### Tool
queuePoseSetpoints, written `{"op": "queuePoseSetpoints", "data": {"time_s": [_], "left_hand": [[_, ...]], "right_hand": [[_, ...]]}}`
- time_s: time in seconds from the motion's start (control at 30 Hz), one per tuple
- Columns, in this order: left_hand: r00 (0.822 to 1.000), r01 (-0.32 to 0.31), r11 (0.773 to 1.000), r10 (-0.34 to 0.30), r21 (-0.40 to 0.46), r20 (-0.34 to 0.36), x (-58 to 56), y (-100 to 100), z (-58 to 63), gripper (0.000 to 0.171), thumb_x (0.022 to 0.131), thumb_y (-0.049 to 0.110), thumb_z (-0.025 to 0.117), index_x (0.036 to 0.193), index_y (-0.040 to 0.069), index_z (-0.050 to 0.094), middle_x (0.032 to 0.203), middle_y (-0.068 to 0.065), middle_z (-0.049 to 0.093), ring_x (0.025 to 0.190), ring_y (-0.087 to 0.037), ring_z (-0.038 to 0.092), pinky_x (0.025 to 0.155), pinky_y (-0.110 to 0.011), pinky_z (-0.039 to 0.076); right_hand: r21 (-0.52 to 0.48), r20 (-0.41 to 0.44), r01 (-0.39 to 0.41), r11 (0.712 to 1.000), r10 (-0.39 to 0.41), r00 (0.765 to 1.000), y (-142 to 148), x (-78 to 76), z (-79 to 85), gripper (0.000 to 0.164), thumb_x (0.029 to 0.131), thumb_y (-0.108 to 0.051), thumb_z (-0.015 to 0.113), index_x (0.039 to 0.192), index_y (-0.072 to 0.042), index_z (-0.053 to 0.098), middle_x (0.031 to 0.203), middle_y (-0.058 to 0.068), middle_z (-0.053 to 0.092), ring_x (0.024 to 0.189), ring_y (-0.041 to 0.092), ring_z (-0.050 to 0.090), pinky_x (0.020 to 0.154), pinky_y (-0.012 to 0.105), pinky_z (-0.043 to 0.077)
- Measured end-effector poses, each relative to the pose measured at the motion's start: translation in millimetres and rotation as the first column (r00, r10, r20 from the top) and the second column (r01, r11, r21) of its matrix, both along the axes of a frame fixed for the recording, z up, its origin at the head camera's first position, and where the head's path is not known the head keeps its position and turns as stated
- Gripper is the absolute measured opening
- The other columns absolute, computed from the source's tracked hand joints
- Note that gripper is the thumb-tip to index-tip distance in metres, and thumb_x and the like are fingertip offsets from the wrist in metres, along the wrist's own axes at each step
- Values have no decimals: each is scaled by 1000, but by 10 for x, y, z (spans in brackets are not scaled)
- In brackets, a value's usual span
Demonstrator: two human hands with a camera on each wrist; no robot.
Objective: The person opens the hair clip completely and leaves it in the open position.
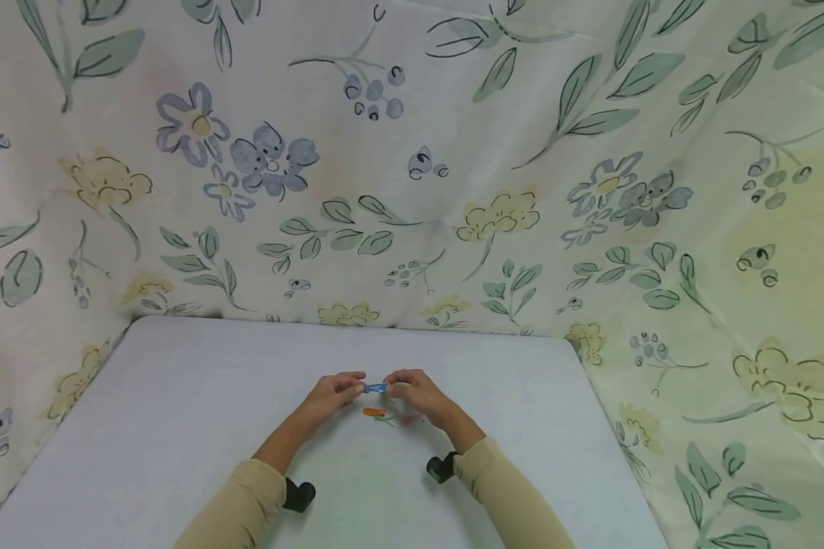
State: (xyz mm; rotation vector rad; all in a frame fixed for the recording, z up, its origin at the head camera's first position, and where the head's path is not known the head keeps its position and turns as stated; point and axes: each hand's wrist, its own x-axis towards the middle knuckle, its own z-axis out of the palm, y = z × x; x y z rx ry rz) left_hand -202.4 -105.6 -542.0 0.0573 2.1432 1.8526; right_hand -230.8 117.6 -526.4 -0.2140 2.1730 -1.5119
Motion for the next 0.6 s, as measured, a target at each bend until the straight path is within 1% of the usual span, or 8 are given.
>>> {"op": "queuePoseSetpoints", "data": {"time_s": [0.07,0.13,0.23,0.37,0.5,0.6], "left_hand": [[1000,16,1000,-16,22,1,1,-4,-1,29,99,18,62,107,-9,68,145,-15,51,136,-36,45,106,-43,44],[1000,31,999,-31,44,-1,1,-5,4,29,100,17,61,107,-10,67,146,-16,50,135,-36,46,106,-43,44],[999,51,997,-50,57,-17,5,-6,10,29,100,15,60,107,-12,66,146,-19,49,134,-38,46,105,-44,44],[999,36,998,-36,58,-5,9,-5,2,28,100,15,61,106,-12,66,146,-20,49,134,-38,45,104,-42,45],[1000,17,998,-18,60,13,6,1,-8,28,99,16,62,106,-11,66,146,-17,50,135,-36,45,105,-43,45],[1000,12,998,-13,54,7,5,7,-21,29,99,17,62,105,-11,66,145,-16,50,135,-36,44,105,-44,44]], "right_hand": [[-4,-19,-14,1000,14,1000,11,-4,-2,18,98,-16,61,109,-5,70,117,3,65,119,24,49,105,59,33],[-7,-33,-24,1000,24,999,18,-6,-2,18,98,-15,60,108,-4,70,117,3,65,120,25,48,108,60,28],[-8,-39,-33,999,33,999,22,-5,-3,17,98,-15,60,106,-4,70,115,2,65,118,24,48,106,59,28],[-1,-43,-30,1000,30,999,20,7,3,16,97,-14,60,106,-5,70,114,2,64,116,24,48,102,56,32],[4,-58,-21,1000,21,998,12,9,3,15,97,-13,61,105,-5,70,116,3,63,118,26,46,104,58,30],[3,-68,-7,1000,7,998,0,3,-9,14,97,-12,61,103,-4,71,117,3,63,119,26,46,105,59,28]]}}
